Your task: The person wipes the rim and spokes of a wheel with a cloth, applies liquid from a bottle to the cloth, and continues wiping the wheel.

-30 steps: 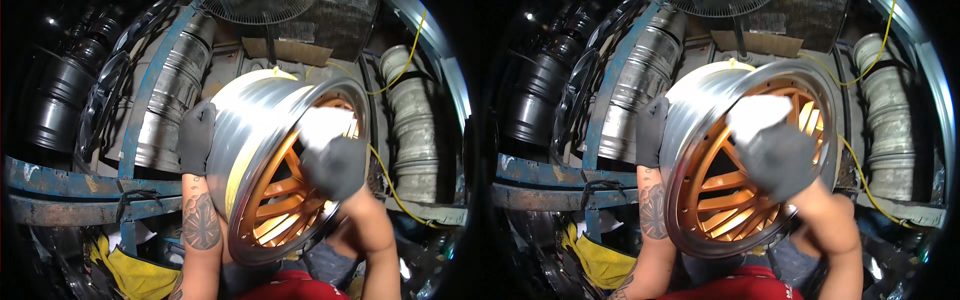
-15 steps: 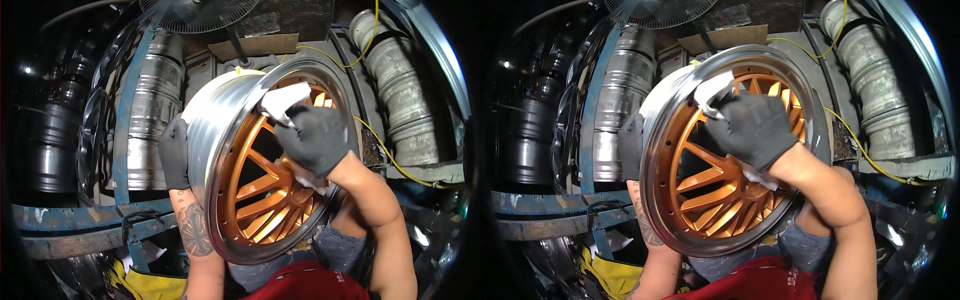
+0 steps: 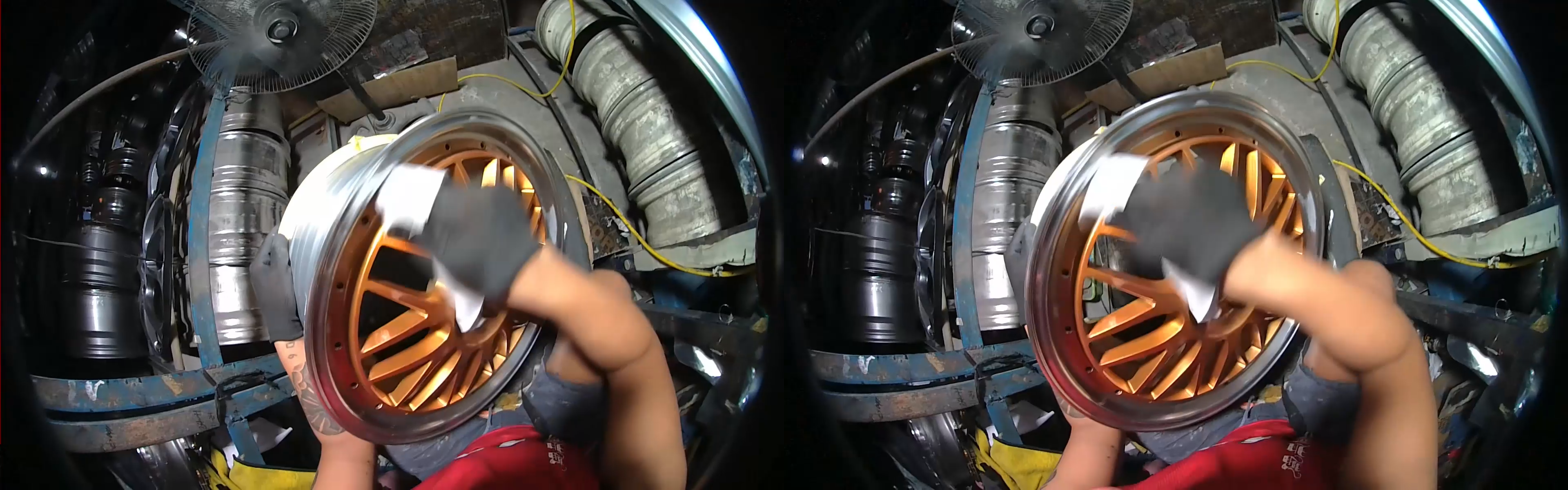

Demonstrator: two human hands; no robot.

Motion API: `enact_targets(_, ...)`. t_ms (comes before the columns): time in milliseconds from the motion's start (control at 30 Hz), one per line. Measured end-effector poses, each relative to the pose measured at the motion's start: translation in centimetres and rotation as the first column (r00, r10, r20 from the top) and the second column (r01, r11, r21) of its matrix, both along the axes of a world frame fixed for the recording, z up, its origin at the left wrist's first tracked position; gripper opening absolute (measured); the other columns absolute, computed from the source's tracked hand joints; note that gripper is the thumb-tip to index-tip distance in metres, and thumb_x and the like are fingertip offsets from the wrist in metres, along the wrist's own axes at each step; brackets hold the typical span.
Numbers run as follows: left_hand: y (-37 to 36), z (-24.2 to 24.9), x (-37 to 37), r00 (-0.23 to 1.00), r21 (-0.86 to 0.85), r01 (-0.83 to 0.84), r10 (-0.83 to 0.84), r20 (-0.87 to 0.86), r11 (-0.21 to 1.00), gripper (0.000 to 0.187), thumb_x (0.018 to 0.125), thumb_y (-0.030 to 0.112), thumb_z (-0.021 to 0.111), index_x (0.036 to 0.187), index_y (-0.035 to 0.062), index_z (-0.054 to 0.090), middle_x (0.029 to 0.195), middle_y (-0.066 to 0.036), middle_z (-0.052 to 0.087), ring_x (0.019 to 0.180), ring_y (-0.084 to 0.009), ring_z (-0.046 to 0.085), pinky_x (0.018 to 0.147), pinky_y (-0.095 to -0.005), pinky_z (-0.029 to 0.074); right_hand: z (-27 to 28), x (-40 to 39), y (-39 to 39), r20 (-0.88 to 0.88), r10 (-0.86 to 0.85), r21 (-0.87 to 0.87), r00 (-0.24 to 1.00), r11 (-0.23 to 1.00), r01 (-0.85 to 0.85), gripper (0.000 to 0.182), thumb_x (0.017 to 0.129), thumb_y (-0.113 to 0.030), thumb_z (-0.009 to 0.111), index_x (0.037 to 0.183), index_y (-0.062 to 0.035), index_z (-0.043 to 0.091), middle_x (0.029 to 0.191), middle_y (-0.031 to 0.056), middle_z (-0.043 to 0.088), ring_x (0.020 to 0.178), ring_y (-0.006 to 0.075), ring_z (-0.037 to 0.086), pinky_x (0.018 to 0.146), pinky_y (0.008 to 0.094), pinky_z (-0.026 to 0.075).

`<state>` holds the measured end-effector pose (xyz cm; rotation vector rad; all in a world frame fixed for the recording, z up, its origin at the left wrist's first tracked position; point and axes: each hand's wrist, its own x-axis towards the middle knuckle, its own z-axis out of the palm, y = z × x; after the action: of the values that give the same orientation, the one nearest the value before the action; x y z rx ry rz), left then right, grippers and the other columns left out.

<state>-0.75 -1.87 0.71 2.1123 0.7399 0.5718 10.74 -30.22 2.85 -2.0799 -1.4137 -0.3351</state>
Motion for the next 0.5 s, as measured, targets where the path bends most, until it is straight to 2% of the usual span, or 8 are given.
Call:
enact_targets(67,0.2,-0.2,0.1,1.000,0.027,-0.010,0.010,0.003,1.000,0.035,0.101,0.021,0.051,0.121,-0.0039,0.067,0.097,-0.012,0.071,0.086,-0.0149,0.060,0.080,-0.0329,0.049,-0.6,2.3,0.4,0.060,-0.113,0.069,0.992,0.992,0.109,0.016,0.081,-0.027,0.070,0.081,-0.0117,0.067,0.066,0.0088,0.062,0.053,0.0294,0.063,0.050,0.0412,0.051)
enact_targets(133,0.2,-0.4,0.2,1.000,0.028,-0.023,0.023,-0.010,0.999,0.035,0.101,0.021,0.051,0.121,-0.0038,0.067,0.097,-0.012,0.071,0.086,-0.0153,0.060,0.080,-0.0331,0.049,-0.1,-2.0,1.3,-0.063,-0.057,0.124,0.996,0.990,0.064,0.019,0.083,-0.030,0.069,0.082,-0.0106,0.069,0.065,0.0119,0.062,0.055,0.0293,0.064,0.053,0.0415,0.052)
enact_targets(167,0.2,-0.4,0.2,1.000,0.024,-0.025,0.026,-0.015,0.999,0.035,0.101,0.021,0.051,0.121,-0.0037,0.067,0.097,-0.013,0.071,0.086,-0.0155,0.060,0.080,-0.0331,0.049,-0.7,-3.4,2.1,-0.189,-0.001,0.278,0.982,0.959,0.055,0.020,0.086,-0.029,0.065,0.083,-0.0100,0.071,0.066,0.0143,0.063,0.057,0.0300,0.065,0.056,0.0432,0.052)
enact_targets(333,1.4,-1.1,0.1,0.998,0.058,-0.062,0.061,0.009,0.996,0.034,0.101,0.022,0.053,0.120,-0.0034,0.067,0.097,-0.014,0.071,0.086,-0.0164,0.060,0.080,-0.0335,0.049,-2.1,5.3,-0.4,-0.604,-0.286,0.073,0.744,0.910,0.409,0.024,0.092,-0.029,0.058,0.086,-0.0103,0.072,0.072,0.0168,0.068,0.061,0.0335,0.067,0.058,0.0438,0.052)
enact_targets(400,1.8,-1.1,0.3,0.996,0.083,-0.078,0.081,-0.037,0.994,0.034,0.102,0.022,0.053,0.120,-0.0033,0.067,0.096,-0.015,0.071,0.085,-0.0165,0.060,0.080,-0.0330,0.049,-2.9,2.9,1.1,-0.351,-0.348,0.129,0.869,0.902,0.413,0.030,0.091,-0.035,0.061,0.081,-0.0090,0.072,0.070,0.0162,0.067,0.065,0.0375,0.067,0.065,0.0473,0.056)
enact_targets(433,1.9,-0.7,0.4,0.992,0.097,-0.080,0.089,-0.089,0.992,0.033,0.102,0.021,0.053,0.119,-0.0033,0.066,0.095,-0.015,0.070,0.084,-0.0164,0.060,0.080,-0.0324,0.049,-1.4,1.1,1.4,-0.273,-0.199,0.153,0.941,0.957,0.247,0.031,0.088,-0.038,0.063,0.075,-0.0115,0.070,0.067,0.0141,0.066,0.062,0.0340,0.067,0.060,0.0471,0.054)
enact_targets(467,2.0,-0.6,0.3,0.985,0.112,-0.073,0.090,-0.147,0.991,0.033,0.102,0.021,0.053,0.119,-0.0032,0.066,0.094,-0.016,0.070,0.084,-0.0163,0.059,0.079,-0.0318,0.049,-0.1,-1.0,1.5,-0.012,-0.019,0.140,1.000,0.990,0.021,0.032,0.085,-0.038,0.063,0.069,-0.0107,0.067,0.059,0.0106,0.061,0.057,0.0323,0.066,0.054,0.0459,0.051)
enact_targets(500,2.4,-0.7,0.2,0.992,0.049,-0.019,0.025,-0.127,0.999,0.032,0.102,0.020,0.051,0.117,-0.0038,0.066,0.091,-0.015,0.069,0.081,-0.0153,0.058,0.077,-0.0313,0.048,-0.1,-3.6,2.4,-0.145,-0.048,0.118,0.988,0.991,0.065,0.027,0.082,-0.032,0.064,0.067,-0.0101,0.066,0.060,0.0095,0.061,0.052,0.0313,0.063,0.050,0.0441,0.049)
